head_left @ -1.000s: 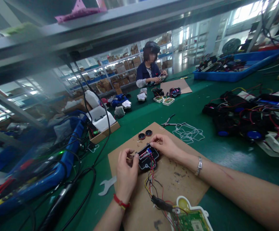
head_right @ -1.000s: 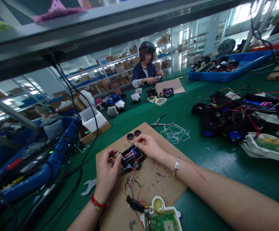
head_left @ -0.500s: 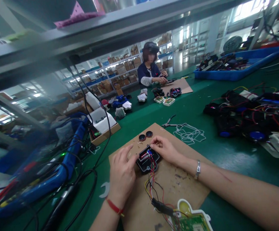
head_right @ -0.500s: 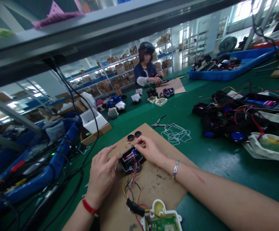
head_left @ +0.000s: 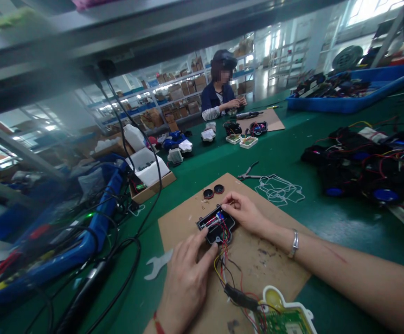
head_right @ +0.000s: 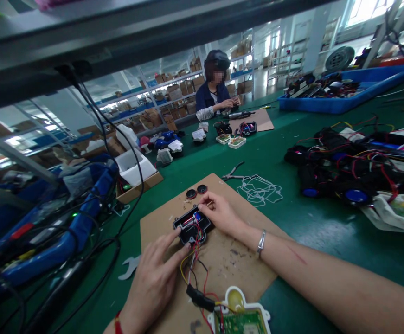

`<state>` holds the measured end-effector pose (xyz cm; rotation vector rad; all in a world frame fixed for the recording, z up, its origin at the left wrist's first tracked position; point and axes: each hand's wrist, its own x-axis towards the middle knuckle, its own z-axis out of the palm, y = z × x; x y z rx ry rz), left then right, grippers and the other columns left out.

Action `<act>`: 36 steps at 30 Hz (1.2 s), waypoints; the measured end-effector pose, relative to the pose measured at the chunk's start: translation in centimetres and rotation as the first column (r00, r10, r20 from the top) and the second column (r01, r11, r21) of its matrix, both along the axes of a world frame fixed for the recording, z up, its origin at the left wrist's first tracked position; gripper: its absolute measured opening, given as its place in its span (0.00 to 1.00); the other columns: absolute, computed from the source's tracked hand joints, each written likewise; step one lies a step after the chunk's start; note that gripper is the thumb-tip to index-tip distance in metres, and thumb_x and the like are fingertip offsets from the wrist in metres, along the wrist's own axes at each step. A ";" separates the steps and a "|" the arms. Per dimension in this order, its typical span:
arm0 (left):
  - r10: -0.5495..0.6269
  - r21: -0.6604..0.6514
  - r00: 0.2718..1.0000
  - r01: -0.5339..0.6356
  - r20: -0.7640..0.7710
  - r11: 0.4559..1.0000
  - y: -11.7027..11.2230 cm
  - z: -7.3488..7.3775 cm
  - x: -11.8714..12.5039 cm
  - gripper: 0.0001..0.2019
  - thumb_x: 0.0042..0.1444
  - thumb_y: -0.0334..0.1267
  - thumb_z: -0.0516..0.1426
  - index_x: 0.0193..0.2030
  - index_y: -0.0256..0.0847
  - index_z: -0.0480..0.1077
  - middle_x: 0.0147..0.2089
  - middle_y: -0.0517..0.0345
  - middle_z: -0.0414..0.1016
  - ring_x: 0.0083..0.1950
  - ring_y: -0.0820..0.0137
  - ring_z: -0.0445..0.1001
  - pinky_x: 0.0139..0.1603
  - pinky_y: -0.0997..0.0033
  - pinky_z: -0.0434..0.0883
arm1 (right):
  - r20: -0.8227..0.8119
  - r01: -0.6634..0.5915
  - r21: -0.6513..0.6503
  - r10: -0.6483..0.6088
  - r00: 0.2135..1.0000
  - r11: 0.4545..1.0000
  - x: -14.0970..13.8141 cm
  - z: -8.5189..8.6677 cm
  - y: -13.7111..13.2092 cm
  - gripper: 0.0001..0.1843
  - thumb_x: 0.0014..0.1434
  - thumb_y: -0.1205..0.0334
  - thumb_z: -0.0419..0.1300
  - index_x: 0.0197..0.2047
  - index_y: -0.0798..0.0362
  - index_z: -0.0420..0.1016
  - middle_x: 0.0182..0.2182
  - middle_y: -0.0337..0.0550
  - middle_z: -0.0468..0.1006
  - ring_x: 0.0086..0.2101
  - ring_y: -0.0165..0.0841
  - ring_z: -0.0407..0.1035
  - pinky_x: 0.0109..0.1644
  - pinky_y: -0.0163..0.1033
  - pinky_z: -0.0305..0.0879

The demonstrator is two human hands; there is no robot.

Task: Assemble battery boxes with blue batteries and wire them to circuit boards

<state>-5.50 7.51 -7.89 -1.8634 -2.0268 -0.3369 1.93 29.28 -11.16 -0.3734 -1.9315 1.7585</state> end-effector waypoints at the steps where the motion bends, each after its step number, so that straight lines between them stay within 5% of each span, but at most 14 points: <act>1: -0.011 -0.014 1.000 0.012 0.008 1.000 0.0 -0.1 0.1 0.19 0.59 0.25 0.48 0.52 0.46 0.69 0.60 0.45 0.62 0.57 0.56 0.63 0.49 0.51 0.71 | 0.002 -0.003 -0.002 0.003 1.000 1.000 0.0 0.0 0.0 0.06 0.58 0.59 0.57 0.34 0.52 0.65 0.28 0.38 0.69 0.26 0.27 0.64 0.28 0.33 0.59; 7: -0.016 0.033 0.999 0.015 0.033 0.999 0.1 -0.3 -0.1 0.20 0.59 0.24 0.49 0.54 0.45 0.68 0.62 0.45 0.60 0.61 0.56 0.60 0.53 0.50 0.69 | -0.015 -0.010 0.000 0.010 1.000 1.000 0.0 -0.1 0.1 0.06 0.58 0.59 0.57 0.34 0.52 0.65 0.27 0.38 0.69 0.26 0.27 0.63 0.28 0.33 0.58; 23: -0.027 -0.106 1.000 0.026 -0.002 0.994 1.2 -0.7 0.1 0.26 0.56 0.22 0.49 0.58 0.51 0.65 0.69 0.47 0.50 0.68 0.56 0.54 0.60 0.45 0.63 | -0.015 -0.011 -0.004 0.011 1.000 1.000 0.0 0.2 0.0 0.04 0.58 0.61 0.57 0.34 0.53 0.65 0.27 0.36 0.69 0.25 0.26 0.64 0.27 0.32 0.58; 36: -0.015 -0.095 0.999 0.011 -0.043 0.995 2.5 -1.1 0.6 0.32 0.57 0.23 0.49 0.67 0.52 0.50 0.71 0.45 0.41 0.70 0.58 0.46 0.63 0.46 0.60 | -0.024 -0.007 -0.013 0.006 1.000 1.000 0.0 0.7 -0.1 0.03 0.57 0.64 0.57 0.33 0.53 0.64 0.26 0.35 0.70 0.24 0.26 0.66 0.28 0.32 0.61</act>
